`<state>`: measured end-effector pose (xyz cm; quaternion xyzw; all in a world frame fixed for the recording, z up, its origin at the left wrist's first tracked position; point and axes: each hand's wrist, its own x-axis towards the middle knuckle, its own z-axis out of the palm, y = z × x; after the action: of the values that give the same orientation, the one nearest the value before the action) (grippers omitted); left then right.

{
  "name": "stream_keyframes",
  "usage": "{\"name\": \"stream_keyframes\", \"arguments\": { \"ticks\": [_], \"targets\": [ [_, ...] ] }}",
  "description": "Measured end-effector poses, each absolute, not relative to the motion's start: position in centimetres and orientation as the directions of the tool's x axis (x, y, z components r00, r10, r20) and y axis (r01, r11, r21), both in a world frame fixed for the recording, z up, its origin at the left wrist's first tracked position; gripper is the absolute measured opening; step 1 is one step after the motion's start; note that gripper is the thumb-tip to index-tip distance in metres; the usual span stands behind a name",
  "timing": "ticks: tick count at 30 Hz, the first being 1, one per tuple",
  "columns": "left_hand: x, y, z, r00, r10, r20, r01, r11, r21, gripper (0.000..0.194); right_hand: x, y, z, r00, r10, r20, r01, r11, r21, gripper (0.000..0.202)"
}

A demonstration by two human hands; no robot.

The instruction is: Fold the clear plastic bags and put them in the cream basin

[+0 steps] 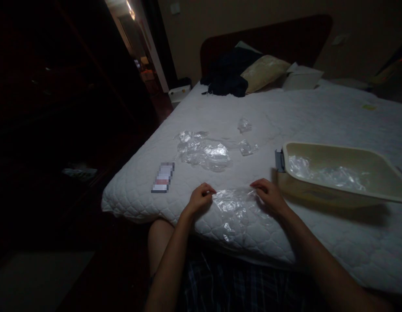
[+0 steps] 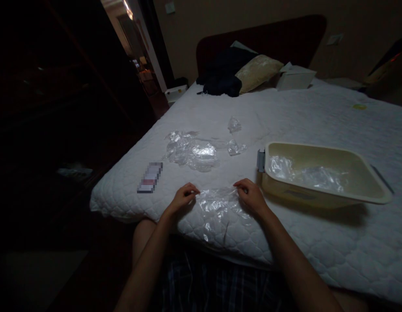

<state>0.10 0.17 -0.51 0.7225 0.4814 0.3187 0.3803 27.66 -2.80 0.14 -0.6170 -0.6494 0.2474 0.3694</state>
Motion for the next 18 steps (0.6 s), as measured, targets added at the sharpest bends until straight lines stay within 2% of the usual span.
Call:
{"name": "stream_keyframes", "arguments": {
  "ticks": [3, 5, 7, 10, 13, 18],
  "targets": [
    [0.3, -0.4, 0.6, 0.258, 0.955, 0.149, 0.548, -0.271, 0.791, 0.019, 26.9, -2.8, 2.6, 0.048, 0.968, 0.246, 0.747, 0.128, -0.652, 0.016],
    [0.9, -1.0, 1.6, 0.236, 0.955, 0.182, 0.627, -0.293, 0.722, 0.016, 25.6, -2.8, 4.5, -0.005, 0.972, 0.234, 0.816, 0.139, -0.561, 0.019],
    [1.7, -1.6, 2.5, 0.262, 0.95, 0.17, 0.697, -0.308, 0.648, 0.015, 23.8, -2.7, 6.0, -0.103, 0.985, 0.137, 0.879, 0.155, -0.451, 0.02],
    [3.2, -2.2, 3.0, 0.339, 0.939, 0.061, 0.774, -0.316, 0.549, 0.015, 20.9, -2.5, 6.3, -0.237, 0.97, -0.057, 0.924, 0.207, -0.323, 0.027],
    [4.4, -2.5, 2.3, 0.386, 0.923, -0.011, 0.801, -0.329, 0.5, 0.017, 19.0, -2.2, 4.8, -0.266, 0.94, -0.212, 0.949, 0.218, -0.227, 0.028],
    [5.1, -2.7, 0.6, 0.418, 0.908, -0.006, 0.832, -0.381, 0.404, 0.021, 19.0, -1.9, 2.5, -0.183, 0.953, -0.242, 0.976, 0.147, -0.159, 0.026]
  ]
}}
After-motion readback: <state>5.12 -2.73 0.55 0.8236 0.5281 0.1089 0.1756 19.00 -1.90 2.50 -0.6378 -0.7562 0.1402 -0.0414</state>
